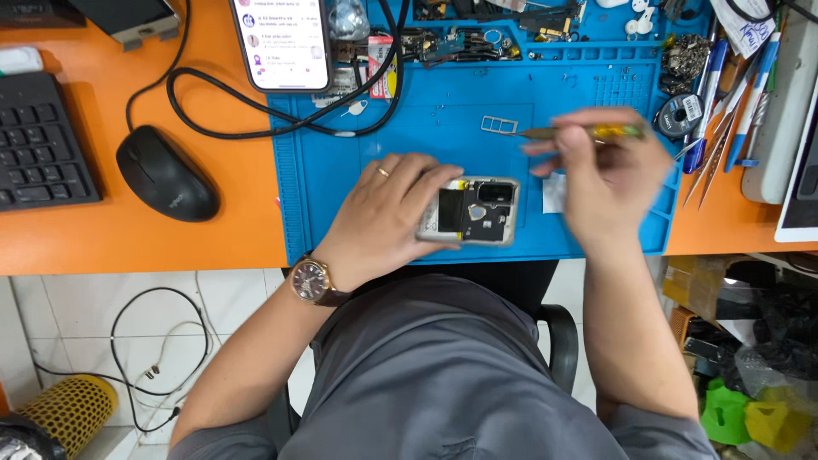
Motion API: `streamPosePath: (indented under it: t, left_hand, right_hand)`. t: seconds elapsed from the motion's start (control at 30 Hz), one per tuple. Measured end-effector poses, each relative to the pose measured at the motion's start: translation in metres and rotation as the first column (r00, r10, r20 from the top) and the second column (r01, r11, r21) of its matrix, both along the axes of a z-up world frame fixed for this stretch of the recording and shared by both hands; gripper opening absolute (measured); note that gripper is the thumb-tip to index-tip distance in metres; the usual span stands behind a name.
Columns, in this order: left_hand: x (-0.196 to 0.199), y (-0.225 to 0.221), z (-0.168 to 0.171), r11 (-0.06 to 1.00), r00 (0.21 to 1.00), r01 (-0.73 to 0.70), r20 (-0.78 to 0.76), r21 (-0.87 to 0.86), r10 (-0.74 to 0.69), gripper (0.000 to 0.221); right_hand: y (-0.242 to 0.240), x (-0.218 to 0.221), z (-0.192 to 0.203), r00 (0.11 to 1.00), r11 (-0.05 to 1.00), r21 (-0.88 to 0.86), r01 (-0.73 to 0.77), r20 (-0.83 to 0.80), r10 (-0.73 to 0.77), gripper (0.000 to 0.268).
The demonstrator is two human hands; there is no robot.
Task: The person uses a screwdriver to remove screws from a disassembled smartphone on a blue mat. They then pick up a second smartphone, make a call, and hold both devices while continuing to work on the first phone's internal components.
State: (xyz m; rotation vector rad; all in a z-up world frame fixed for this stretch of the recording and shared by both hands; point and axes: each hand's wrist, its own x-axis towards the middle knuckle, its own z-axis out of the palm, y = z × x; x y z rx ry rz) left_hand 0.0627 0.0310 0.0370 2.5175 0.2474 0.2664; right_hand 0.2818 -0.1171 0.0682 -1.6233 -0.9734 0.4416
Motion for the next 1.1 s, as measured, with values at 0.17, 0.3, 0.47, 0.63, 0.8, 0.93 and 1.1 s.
streamPosePath:
  t: [0.17, 0.3, 0.47, 0.63, 0.8, 0.93, 1.1]
  left_hand:
    - [0.002, -0.001, -0.001, 0.997, 0.999, -0.047, -0.015, 0.055, 0.048, 0.095]
    - [0.001, -0.001, -0.001, 0.996, 0.998, -0.055, -0.001, 0.066, 0.055, 0.089]
    - [0.000, -0.001, -0.003, 0.995, 0.998, -0.055, -0.012, 0.081, 0.056, 0.090]
    - [0.000, -0.002, -0.002, 0.995, 0.998, -0.062, -0.001, 0.084, 0.062, 0.090]
    - [-0.005, -0.005, -0.006, 0.982, 0.999, -0.047, -0.005, 0.180, 0.049, 0.090]
    - [-0.013, -0.006, -0.007, 0.971, 0.998, -0.050, -0.014, 0.234, 0.055, 0.090]
    - [-0.045, 0.008, -0.004, 0.994, 0.992, -0.111, -0.052, 0.010, 0.111, 0.135]
  right_hand:
    - [0.041, -0.019, 0.013, 0.987, 0.963, -0.231, -0.137, 0.053, 0.153, 0.015]
    - [0.057, -0.026, 0.007, 0.979, 0.958, -0.260, -0.120, 0.132, 0.158, 0.015]
    - [0.060, -0.025, 0.005, 0.964, 0.950, -0.281, -0.138, 0.181, 0.193, 0.017]
    - [0.057, -0.022, 0.003, 0.934, 0.935, -0.320, -0.150, 0.265, 0.241, 0.017]
    - [0.048, -0.029, 0.013, 0.966, 0.969, -0.194, -0.150, 0.179, 0.186, 0.019]
    - [0.030, -0.048, 0.011, 0.983, 0.984, -0.134, -0.116, 0.129, 0.133, 0.022]
    - [0.008, -0.085, -0.005, 0.986, 0.998, -0.008, -0.063, -0.152, 0.061, 0.032]
